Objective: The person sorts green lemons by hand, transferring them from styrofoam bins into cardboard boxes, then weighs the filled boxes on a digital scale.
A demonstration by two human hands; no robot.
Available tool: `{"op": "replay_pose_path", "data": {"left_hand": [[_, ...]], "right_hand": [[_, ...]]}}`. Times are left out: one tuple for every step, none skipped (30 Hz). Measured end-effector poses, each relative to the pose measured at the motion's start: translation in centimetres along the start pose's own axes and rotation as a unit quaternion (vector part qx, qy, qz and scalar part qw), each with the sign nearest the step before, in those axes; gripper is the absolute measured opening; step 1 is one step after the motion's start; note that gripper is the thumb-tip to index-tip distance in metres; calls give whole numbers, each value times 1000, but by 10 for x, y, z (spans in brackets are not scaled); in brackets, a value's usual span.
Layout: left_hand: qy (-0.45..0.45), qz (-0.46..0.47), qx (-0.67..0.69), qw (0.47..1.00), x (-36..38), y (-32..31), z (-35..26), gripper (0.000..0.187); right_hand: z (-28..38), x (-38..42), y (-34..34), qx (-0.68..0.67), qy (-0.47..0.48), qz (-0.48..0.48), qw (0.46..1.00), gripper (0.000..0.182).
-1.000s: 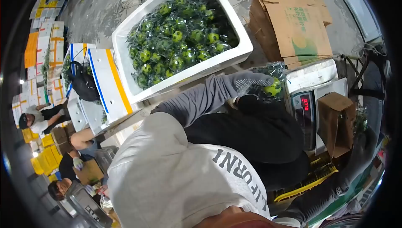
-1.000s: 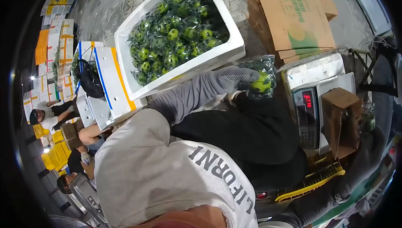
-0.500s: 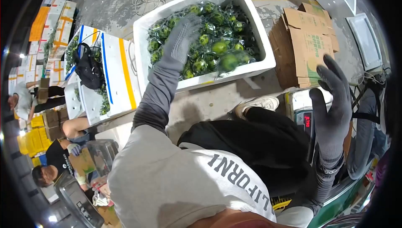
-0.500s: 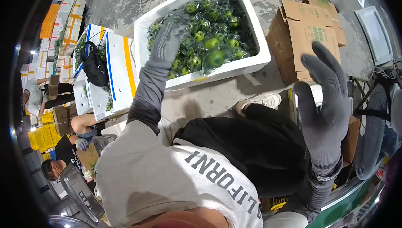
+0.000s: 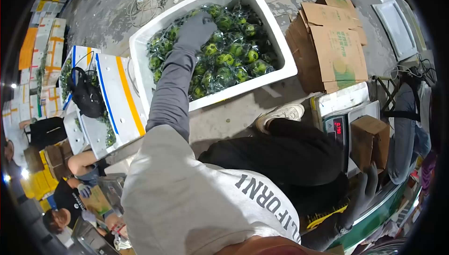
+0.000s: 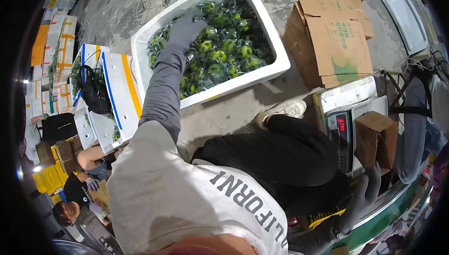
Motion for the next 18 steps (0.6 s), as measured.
{"op": "replay_pose_path", "data": {"left_hand": [[2, -37, 25, 999, 3, 10, 0, 54], [9, -12, 63, 998, -9, 13, 5, 57], [3, -16, 69, 997, -15, 10, 5, 58], [-5, -19, 76, 997, -15, 14, -4, 59], [-15, -21, 82, 996, -17, 14, -12, 61], [-42, -6, 86, 995, -28, -5, -11, 61], [-56, 22, 18, 998, -29, -19, -17, 61], [-70, 48, -49, 995, -27, -33, -27, 61], [-83, 73, -117, 987, -25, -47, -36, 62], [-63, 31, -152, 986, -27, -56, -44, 56], [-65, 43, -112, 991, -33, -56, -44, 54], [-67, 59, -73, 993, -38, -54, -38, 53], [-69, 77, -35, 994, -38, -48, -37, 51], [-37, 64, 0, 997, -30, -34, -38, 44], [-40, 29, -9, 999, -33, -30, -29, 44], [-41, -7, -18, 999, -32, -24, -18, 44], [-41, -43, -27, 998, -32, -22, -12, 43], [-70, -42, -31, 996, -31, -27, -11, 43]], "right_hand": [[-5, 10, 6, -3, -34, -30, 999, 34], [-12, 19, 12, -4, -30, -29, 999, 34], [-22, 27, 18, -5, -25, -30, 999, 35], [-26, 32, 20, -6, -22, -32, 999, 35], [-32, 38, 20, -22, -34, -44, 998, 35], [-37, 43, 20, -38, -46, -57, 997, 34], [-39, 48, 21, -54, -58, -70, 994, 34], [-36, 50, 20, -49, -66, -73, 994, 34], [-31, 50, 19, -45, -74, -75, 993, 34], [-29, 50, 17, -42, -80, -78, 993, 34], [-32, 50, 19, -33, -63, -80, 994, 34], [-39, 52, 22, -21, -49, -82, 995, 34], [-43, 55, 25, -10, -37, -83, 996, 34], [-44, 58, 26, -26, -48, -97, 994, 34], [-43, 61, 29, -43, -59, -108, 991, 34], [-43, 62, 31, -59, -69, -116, 989, 34], [-44, 64, 32, -60, -77, -116, 988, 34], [-47, 64, 33, -61, -84, -116, 988, 34]]}}
Point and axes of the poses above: each hand's wrist, its own x-axis away from the middle knuckle, its own y-axis out of the back of the hand, z = x × y, the point moved 2 cm from there along -x, towards the middle knuckle, and after that the axes turned 12 degrees about y, right-handed, at the moved point
